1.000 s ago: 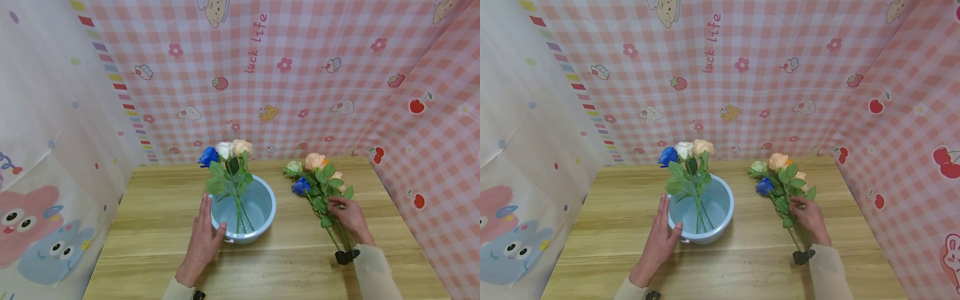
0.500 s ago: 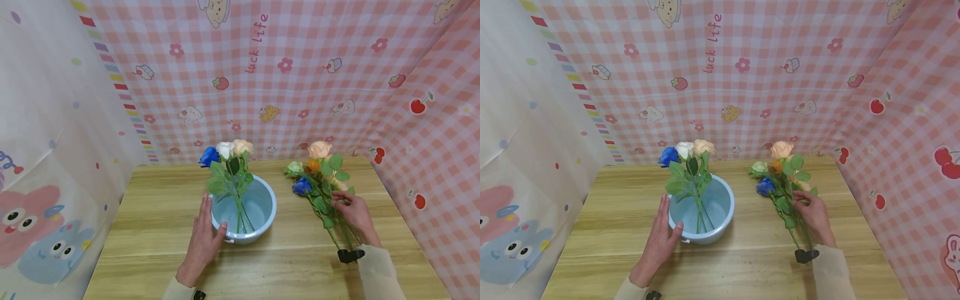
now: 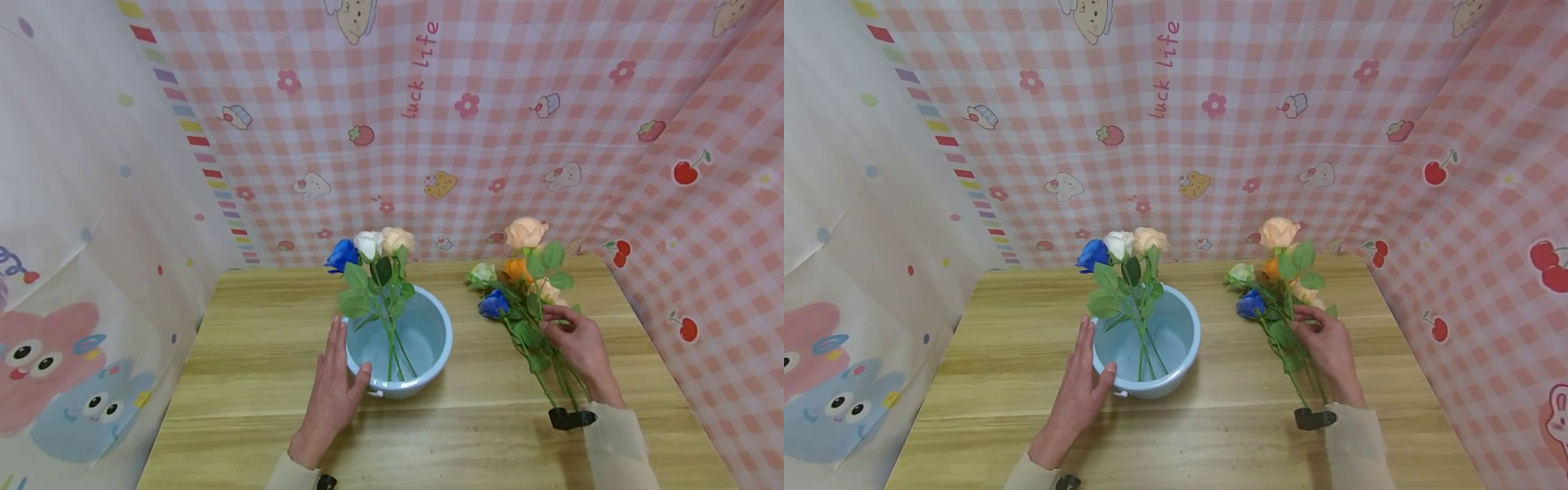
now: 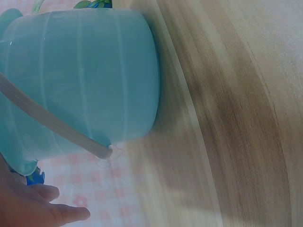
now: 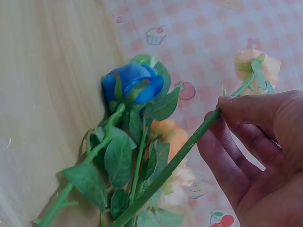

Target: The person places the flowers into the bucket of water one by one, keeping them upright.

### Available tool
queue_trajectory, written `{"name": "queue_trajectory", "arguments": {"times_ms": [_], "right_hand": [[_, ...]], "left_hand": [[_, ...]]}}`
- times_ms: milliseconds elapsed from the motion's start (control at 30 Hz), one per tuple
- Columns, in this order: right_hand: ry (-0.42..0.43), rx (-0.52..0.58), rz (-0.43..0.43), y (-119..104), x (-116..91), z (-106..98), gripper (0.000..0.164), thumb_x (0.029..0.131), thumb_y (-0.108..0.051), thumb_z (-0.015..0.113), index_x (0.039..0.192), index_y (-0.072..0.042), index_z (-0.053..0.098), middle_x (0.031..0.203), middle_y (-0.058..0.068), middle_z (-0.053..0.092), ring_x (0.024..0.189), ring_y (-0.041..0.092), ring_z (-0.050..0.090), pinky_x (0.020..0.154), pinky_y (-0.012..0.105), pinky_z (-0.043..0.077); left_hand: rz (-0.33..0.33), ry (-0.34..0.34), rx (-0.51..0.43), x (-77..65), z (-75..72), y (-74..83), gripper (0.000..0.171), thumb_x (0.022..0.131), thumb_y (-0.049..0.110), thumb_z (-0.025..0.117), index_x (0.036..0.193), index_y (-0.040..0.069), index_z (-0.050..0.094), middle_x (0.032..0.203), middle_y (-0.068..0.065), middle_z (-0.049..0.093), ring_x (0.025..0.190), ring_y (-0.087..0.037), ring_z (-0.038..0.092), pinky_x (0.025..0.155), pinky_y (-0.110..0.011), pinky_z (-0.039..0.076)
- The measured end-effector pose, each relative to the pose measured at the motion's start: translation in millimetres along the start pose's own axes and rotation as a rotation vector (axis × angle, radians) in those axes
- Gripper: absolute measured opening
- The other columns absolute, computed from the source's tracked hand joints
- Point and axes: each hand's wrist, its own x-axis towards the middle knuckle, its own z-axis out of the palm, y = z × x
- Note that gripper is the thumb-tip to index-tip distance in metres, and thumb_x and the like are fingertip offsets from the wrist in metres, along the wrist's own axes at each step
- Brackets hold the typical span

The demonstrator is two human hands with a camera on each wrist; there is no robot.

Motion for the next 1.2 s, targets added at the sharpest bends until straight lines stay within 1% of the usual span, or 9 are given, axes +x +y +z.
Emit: {"name": "queue_trajectory", "arguments": {"times_ms": [67, 233, 267, 433, 533, 633, 867, 1100, 1200], "right_hand": [[0.012, 0.019, -0.013, -3.9, -1.5, 1.4, 0.043, 0.102, -0.02, 0.066, 0.139, 0.001, 0.061, 0.122, 0.02, 0.065, 0.088, -0.003, 0.064, 0.073, 0.02, 0.058], [0.055, 0.07, -0.055, -13.1, -6.3, 6.0, 0.041, 0.101, -0.015, 0.067, 0.136, 0.005, 0.062, 0.117, 0.018, 0.067, 0.087, -0.004, 0.065, 0.073, 0.018, 0.058], [0.066, 0.078, -0.062, -14.3, -6.9, 6.9, 0.04, 0.101, -0.014, 0.067, 0.135, 0.005, 0.062, 0.115, 0.016, 0.068, 0.086, -0.003, 0.065, 0.072, 0.018, 0.058], [0.101, 0.131, -0.078, -19.8, -7.9, 10.9, 0.039, 0.099, -0.011, 0.069, 0.132, 0.009, 0.062, 0.103, -0.005, 0.069, 0.084, -0.003, 0.065, 0.071, 0.017, 0.058], [0.121, 0.168, -0.082, -22.9, -8.6, 13.2, 0.039, 0.098, -0.008, 0.07, 0.131, 0.01, 0.062, 0.099, -0.012, 0.068, 0.083, -0.002, 0.065, 0.07, 0.017, 0.058], [0.136, 0.19, -0.086, -25.8, -9.6, 15.3, 0.039, 0.097, -0.008, 0.07, 0.13, 0.01, 0.062, 0.099, -0.011, 0.068, 0.083, -0.001, 0.065, 0.069, 0.017, 0.058], [0.154, 0.232, -0.079, -33.4, -13.0, 18.3, 0.03, 0.097, -0.009, 0.072, 0.125, 0.002, 0.066, 0.098, -0.013, 0.067, 0.084, 0.0, 0.067, 0.071, 0.019, 0.059], [0.169, 0.258, -0.054, -46.5, -19.4, 23.3, 0.036, 0.096, -0.008, 0.072, 0.129, 0.005, 0.062, 0.1, -0.011, 0.066, 0.087, 0.001, 0.069, 0.072, 0.019, 0.06], [0.166, 0.315, -0.041, -53.4, -21.3, 25.7, 0.038, 0.096, -0.005, 0.072, 0.13, 0.007, 0.061, 0.1, -0.009, 0.066, 0.089, 0.003, 0.07, 0.073, 0.02, 0.06]], "left_hand": [[-0.003, 0.0, -0.002, 0.0, -0.3, 0.2, 0.083, 0.102, 0.032, 0.058, 0.165, 0.002, 0.014, 0.174, -0.01, 0.006, 0.155, -0.038, 0.021, 0.112, -0.076, 0.027], [-0.005, 0.004, 0.002, 0.1, 0.1, 0.2, 0.083, 0.101, 0.03, 0.059, 0.165, 0.002, 0.015, 0.174, -0.01, 0.006, 0.155, -0.039, 0.022, 0.111, -0.076, 0.027], [-0.006, 0.005, 0.001, 0.0, 0.1, 0.3, 0.083, 0.1, 0.03, 0.06, 0.165, 0.002, 0.015, 0.174, -0.01, 0.006, 0.155, -0.039, 0.022, 0.112, -0.076, 0.027], [-0.005, 0.006, 0.003, 0.0, 0.2, 0.7, 0.083, 0.101, 0.031, 0.059, 0.165, 0.003, 0.015, 0.174, -0.01, 0.007, 0.155, -0.039, 0.021, 0.112, -0.076, 0.027], [-0.002, 0.01, 0.002, 0.0, 0.5, 0.5, 0.083, 0.101, 0.032, 0.059, 0.165, 0.003, 0.015, 0.174, -0.01, 0.007, 0.155, -0.039, 0.021, 0.112, -0.076, 0.027], [0.001, 0.013, -0.001, -0.1, 1.0, -0.1, 0.082, 0.101, 0.032, 0.058, 0.165, 0.003, 0.015, 0.174, -0.01, 0.007, 0.155, -0.039, 0.021, 0.112, -0.076, 0.027], [-0.002, 0.01, -0.007, -0.6, 1.0, -1.0, 0.082, 0.103, 0.035, 0.055, 0.166, 0.004, 0.014, 0.174, -0.009, 0.006, 0.155, -0.038, 0.021, 0.112, -0.077, 0.026], [-0.008, 0.004, -0.006, -0.7, 0.4, -0.7, 0.082, 0.103, 0.038, 0.054, 0.166, 0.005, 0.013, 0.174, -0.008, 0.005, 0.156, -0.037, 0.02, 0.112, -0.076, 0.026], [-0.009, 0.001, -0.007, -0.6, 0.4, -0.6, 0.082, 0.103, 0.036, 0.055, 0.166, 0.005, 0.013, 0.174, -0.007, 0.005, 0.156, -0.037, 0.019, 0.112, -0.076, 0.026]]}}
